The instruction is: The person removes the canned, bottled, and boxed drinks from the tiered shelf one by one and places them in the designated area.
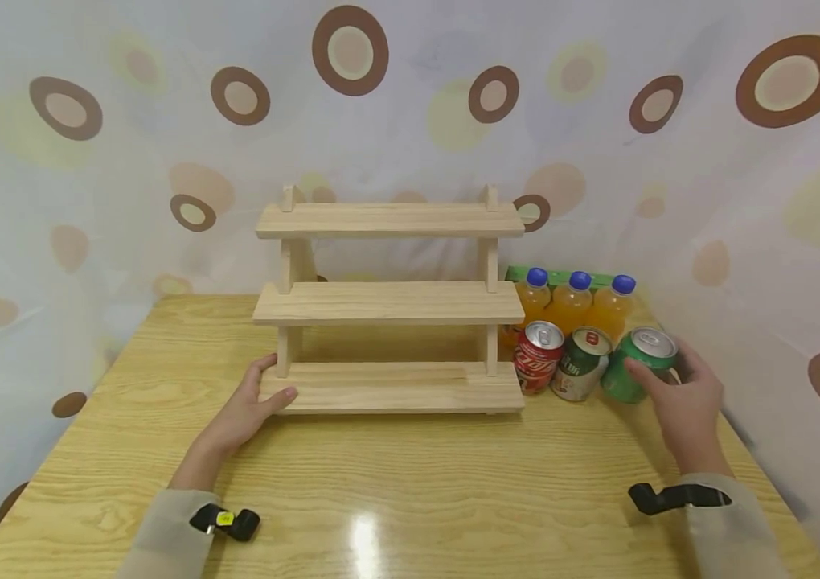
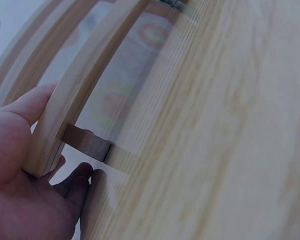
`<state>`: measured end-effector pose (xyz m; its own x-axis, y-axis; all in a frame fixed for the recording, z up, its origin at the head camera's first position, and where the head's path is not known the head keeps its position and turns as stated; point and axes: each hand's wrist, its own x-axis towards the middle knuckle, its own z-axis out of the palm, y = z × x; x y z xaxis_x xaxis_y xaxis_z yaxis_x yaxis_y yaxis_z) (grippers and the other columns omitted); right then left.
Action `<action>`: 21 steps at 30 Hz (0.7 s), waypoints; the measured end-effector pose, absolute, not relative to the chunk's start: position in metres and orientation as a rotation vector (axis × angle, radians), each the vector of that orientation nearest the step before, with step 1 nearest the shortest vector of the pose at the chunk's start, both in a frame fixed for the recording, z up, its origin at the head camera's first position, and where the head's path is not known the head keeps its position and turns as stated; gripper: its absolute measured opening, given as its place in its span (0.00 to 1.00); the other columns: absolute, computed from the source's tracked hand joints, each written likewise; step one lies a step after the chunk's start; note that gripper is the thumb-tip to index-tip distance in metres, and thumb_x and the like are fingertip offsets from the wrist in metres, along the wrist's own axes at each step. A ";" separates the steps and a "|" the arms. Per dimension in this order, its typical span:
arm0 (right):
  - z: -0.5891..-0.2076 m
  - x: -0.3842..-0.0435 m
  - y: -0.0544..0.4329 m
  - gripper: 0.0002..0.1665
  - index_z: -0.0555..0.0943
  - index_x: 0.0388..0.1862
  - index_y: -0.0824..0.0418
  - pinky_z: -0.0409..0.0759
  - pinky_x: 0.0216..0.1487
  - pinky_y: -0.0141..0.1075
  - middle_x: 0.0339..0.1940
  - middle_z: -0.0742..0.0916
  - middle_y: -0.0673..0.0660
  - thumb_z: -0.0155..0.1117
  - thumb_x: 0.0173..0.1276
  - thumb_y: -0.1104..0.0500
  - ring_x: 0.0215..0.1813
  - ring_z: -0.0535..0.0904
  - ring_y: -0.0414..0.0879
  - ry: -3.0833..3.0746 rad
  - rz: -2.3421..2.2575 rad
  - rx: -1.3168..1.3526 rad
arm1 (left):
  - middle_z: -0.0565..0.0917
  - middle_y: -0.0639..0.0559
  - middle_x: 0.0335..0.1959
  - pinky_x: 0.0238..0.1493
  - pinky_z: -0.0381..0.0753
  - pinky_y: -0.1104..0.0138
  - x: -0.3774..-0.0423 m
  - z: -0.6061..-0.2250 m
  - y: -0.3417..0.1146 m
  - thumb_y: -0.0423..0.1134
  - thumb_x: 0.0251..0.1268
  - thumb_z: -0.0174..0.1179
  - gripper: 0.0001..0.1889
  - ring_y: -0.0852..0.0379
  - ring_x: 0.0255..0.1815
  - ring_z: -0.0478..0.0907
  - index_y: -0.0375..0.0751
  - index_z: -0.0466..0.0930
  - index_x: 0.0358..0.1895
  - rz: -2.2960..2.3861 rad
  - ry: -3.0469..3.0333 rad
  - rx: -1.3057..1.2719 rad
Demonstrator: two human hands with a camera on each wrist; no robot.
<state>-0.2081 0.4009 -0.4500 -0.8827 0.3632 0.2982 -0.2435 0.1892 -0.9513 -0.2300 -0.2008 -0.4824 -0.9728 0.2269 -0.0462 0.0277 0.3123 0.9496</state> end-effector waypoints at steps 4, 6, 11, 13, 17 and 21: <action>-0.456 -0.219 0.404 0.35 0.75 0.68 0.58 0.66 0.63 0.22 0.64 0.79 0.49 0.73 0.61 0.68 0.69 0.68 0.39 -2.033 1.686 -0.150 | 0.48 0.42 0.78 0.72 0.40 0.38 -0.231 -0.485 -0.201 0.53 0.70 0.60 0.43 0.41 0.79 0.38 0.48 0.43 0.78 1.723 2.418 0.248; -0.459 -0.222 0.405 0.36 0.73 0.69 0.58 0.66 0.63 0.21 0.65 0.78 0.48 0.72 0.62 0.67 0.70 0.66 0.39 -2.051 1.674 -0.165 | 0.48 0.42 0.78 0.72 0.40 0.38 -0.231 -0.485 -0.202 0.54 0.70 0.60 0.43 0.42 0.79 0.38 0.48 0.43 0.78 1.719 2.424 0.249; -0.465 -0.225 0.408 0.39 0.68 0.74 0.57 0.66 0.62 0.20 0.69 0.75 0.48 0.71 0.64 0.65 0.73 0.63 0.38 -2.084 1.680 -0.198 | 0.46 0.42 0.79 0.72 0.39 0.38 -0.231 -0.484 -0.201 0.55 0.70 0.60 0.43 0.42 0.79 0.36 0.48 0.43 0.78 1.718 2.419 0.241; -0.467 -0.226 0.408 0.41 0.66 0.75 0.58 0.66 0.61 0.19 0.70 0.74 0.49 0.70 0.65 0.64 0.72 0.63 0.38 -2.089 1.686 -0.204 | 0.46 0.42 0.79 0.72 0.39 0.38 -0.231 -0.483 -0.201 0.55 0.70 0.59 0.44 0.41 0.79 0.36 0.48 0.43 0.78 1.721 2.415 0.245; -0.472 -0.227 0.409 0.41 0.64 0.76 0.59 0.67 0.60 0.19 0.72 0.72 0.51 0.69 0.66 0.65 0.73 0.63 0.39 -2.132 1.643 -0.173 | 0.49 0.42 0.78 0.72 0.40 0.38 -0.230 -0.483 -0.201 0.54 0.70 0.60 0.43 0.42 0.79 0.38 0.48 0.43 0.78 1.730 2.410 0.256; -0.475 -0.227 0.412 0.42 0.63 0.77 0.57 0.68 0.60 0.20 0.72 0.72 0.51 0.68 0.67 0.64 0.73 0.63 0.40 -2.244 1.523 -0.117 | 0.50 0.43 0.77 0.72 0.40 0.37 -0.230 -0.483 -0.201 0.53 0.70 0.60 0.42 0.42 0.79 0.39 0.50 0.44 0.78 1.751 2.399 0.251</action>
<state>-0.2275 0.4116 -0.4750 -0.9066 0.3002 0.2965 -0.1646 0.3955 -0.9036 -0.2299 -0.2009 -0.4833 -0.9729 0.2290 -0.0310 0.0403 0.3003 0.9530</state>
